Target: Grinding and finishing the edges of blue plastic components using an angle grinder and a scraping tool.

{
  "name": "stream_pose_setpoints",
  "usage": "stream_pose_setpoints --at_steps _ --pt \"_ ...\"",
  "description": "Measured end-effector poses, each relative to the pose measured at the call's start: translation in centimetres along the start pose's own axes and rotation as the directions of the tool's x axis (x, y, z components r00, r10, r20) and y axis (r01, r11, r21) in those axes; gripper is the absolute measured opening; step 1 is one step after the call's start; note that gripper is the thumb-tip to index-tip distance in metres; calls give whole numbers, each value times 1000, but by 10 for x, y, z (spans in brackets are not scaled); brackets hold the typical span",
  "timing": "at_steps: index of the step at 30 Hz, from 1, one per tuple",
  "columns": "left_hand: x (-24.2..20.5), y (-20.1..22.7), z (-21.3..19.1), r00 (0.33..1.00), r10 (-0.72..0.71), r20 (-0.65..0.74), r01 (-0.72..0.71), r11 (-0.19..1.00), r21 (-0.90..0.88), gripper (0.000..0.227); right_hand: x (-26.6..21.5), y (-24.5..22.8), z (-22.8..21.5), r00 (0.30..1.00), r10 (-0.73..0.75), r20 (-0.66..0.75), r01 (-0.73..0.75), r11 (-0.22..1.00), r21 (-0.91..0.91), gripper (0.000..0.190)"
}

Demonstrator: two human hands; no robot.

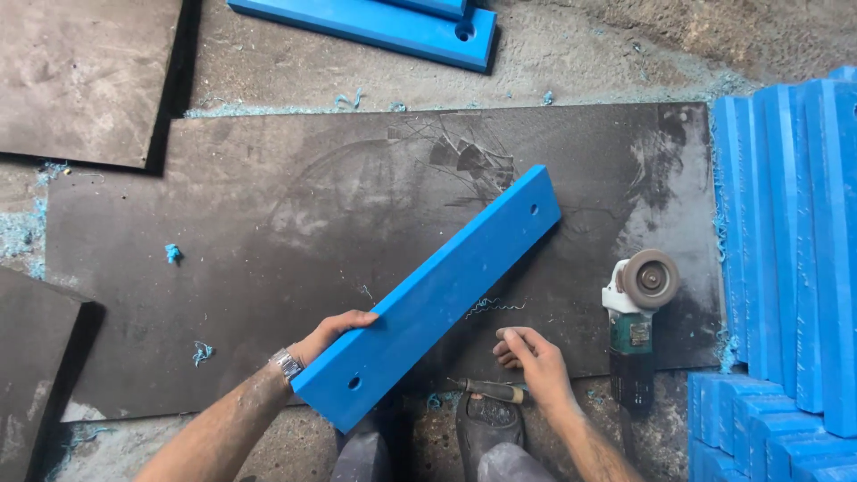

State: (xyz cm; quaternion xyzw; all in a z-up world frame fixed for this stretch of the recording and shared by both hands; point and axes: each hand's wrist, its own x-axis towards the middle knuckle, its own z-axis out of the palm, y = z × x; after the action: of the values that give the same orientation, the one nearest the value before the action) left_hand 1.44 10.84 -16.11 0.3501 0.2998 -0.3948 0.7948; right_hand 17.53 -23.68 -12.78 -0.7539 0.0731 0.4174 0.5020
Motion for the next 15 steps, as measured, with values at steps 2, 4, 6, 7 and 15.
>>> stream_pose_setpoints --at_steps 2,4,6,7,15 --pt "-18 6 17 999 -43 -30 41 997 -58 105 -1 -11 3 999 19 30 -19 1000 -2 41" --pt "-34 22 40 996 -76 -53 69 991 -111 104 2 -19 2 998 27 55 -27 1000 -9 44" --pt "-57 39 68 980 172 -95 -104 866 489 101 7 -24 2 984 18 176 -63 966 252 51" --pt "-68 46 80 978 180 -103 -107 863 493 101 5 -36 6 983 8 183 -55 966 253 51" --pt "-99 54 83 764 629 -144 10 212 977 95 25 -6 67 868 124 481 -394 761 515 56"
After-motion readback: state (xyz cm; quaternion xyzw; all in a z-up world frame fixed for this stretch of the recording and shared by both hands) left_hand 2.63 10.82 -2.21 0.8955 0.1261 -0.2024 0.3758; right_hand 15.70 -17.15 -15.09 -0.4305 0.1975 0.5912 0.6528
